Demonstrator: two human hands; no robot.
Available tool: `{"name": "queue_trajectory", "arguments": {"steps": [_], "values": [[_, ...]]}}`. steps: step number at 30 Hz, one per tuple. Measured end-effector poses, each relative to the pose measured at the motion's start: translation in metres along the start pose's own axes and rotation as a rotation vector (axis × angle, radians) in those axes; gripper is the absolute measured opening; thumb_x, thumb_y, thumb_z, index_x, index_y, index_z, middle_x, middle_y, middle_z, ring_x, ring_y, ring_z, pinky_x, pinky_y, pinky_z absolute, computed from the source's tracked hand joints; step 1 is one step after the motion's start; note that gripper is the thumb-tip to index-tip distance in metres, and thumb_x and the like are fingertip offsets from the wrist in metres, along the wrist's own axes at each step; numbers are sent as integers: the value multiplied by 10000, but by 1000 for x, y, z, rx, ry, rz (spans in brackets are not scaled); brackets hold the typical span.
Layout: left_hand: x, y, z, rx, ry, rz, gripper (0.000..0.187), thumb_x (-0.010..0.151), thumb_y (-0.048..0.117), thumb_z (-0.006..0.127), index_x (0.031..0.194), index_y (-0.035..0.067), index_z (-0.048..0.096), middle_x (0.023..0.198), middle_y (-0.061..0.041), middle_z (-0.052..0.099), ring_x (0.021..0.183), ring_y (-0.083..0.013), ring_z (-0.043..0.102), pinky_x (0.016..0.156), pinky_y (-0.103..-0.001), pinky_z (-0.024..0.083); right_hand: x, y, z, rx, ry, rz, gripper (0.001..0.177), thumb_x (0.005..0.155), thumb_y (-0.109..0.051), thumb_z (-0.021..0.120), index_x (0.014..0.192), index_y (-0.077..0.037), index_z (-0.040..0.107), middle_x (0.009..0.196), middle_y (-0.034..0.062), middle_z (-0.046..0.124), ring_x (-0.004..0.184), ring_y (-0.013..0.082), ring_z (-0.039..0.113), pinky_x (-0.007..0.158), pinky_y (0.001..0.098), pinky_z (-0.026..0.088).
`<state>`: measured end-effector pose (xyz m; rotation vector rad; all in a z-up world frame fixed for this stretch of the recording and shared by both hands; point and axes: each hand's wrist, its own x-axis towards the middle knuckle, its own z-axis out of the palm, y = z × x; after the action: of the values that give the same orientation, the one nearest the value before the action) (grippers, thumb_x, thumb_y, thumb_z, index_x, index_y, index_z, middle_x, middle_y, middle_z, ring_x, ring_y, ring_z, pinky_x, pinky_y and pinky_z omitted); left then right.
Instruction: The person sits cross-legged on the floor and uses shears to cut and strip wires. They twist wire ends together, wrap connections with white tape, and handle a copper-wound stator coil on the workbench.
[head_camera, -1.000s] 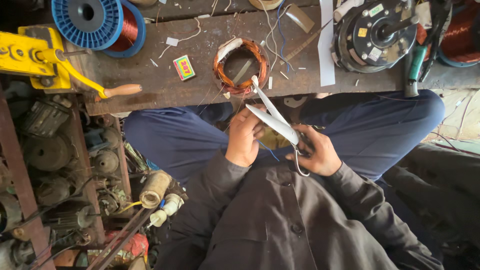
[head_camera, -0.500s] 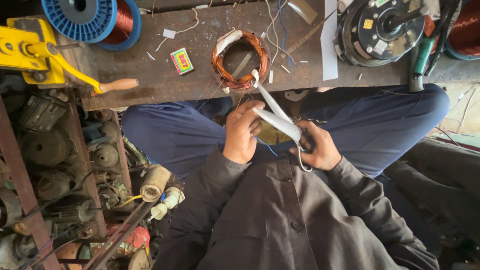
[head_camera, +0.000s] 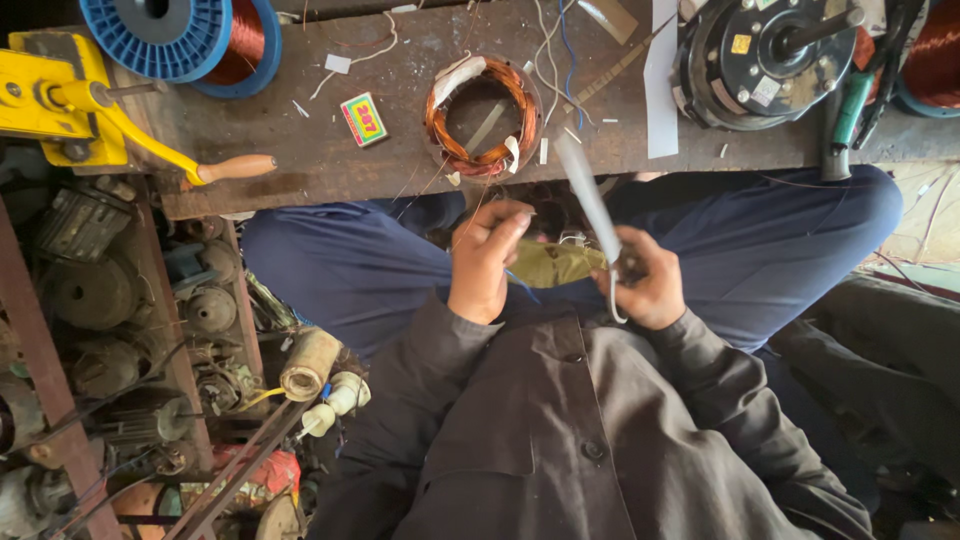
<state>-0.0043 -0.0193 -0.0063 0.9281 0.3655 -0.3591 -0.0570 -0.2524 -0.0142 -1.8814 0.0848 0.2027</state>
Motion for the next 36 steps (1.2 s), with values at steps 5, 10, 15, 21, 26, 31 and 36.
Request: {"name": "queue_trajectory", "arguments": {"steps": [5, 10, 15, 21, 26, 31, 36], "values": [[1, 1, -6, 735, 99, 422, 236, 901, 83, 800, 1118, 38, 719, 925, -13, 659, 788, -102, 572, 729, -267, 490, 22, -34, -8, -212, 285, -104, 658, 914, -50, 818, 1478, -50, 478, 868, 74, 582, 784, 106, 595, 718, 279, 523], [-2, 6, -14, 992, 114, 653, 298, 875, 112, 810, 1140, 54, 687, 1009, -92, 694, 936, -223, 689, 830, -329, 547, 67, -58, -8, -562, 355, -154, 630, 949, -84, 785, 1465, -56, 425, 899, 136, 687, 786, 304, 695, 687, 409, 526], [-9, 10, -10, 955, 100, 615, 280, 890, 113, 820, 1143, 73, 707, 989, -82, 707, 917, -241, 714, 817, -338, 561, 100, -64, 3, -902, 414, -102, 493, 1002, -204, 733, 1403, -91, 469, 1008, 219, 692, 804, 418, 686, 681, 493, 541], [-4, 9, -4, 874, 17, 693, 339, 847, 126, 831, 1142, 43, 685, 988, -88, 717, 910, -255, 695, 838, -344, 545, 113, -67, 2, -1159, 371, -89, 454, 972, -278, 709, 1327, -36, 563, 949, 221, 658, 745, 396, 684, 625, 477, 540], [0, 5, -1, 773, 55, 587, 127, 928, 72, 759, 1044, 35, 722, 978, -94, 711, 804, -199, 706, 718, -302, 540, 110, -76, 3, -1263, 426, -200, 303, 950, -279, 723, 1154, -69, 642, 962, 154, 641, 834, 351, 701, 688, 458, 548], [0, 7, -7, 764, 63, 593, 127, 1011, 82, 645, 1073, 18, 736, 945, -90, 702, 793, -191, 682, 712, -299, 527, 141, -83, 22, -975, 396, -352, 118, 1044, -210, 717, 1045, -93, 702, 1017, 136, 651, 889, 361, 699, 730, 449, 553], [-4, 10, -6, 780, 103, 601, 172, 1054, 109, 586, 1046, 11, 727, 937, -95, 712, 802, -205, 686, 734, -301, 523, 194, -71, 26, -779, 339, -261, 203, 931, -263, 782, 914, -68, 731, 1000, 160, 719, 808, 395, 691, 689, 471, 540]]}}
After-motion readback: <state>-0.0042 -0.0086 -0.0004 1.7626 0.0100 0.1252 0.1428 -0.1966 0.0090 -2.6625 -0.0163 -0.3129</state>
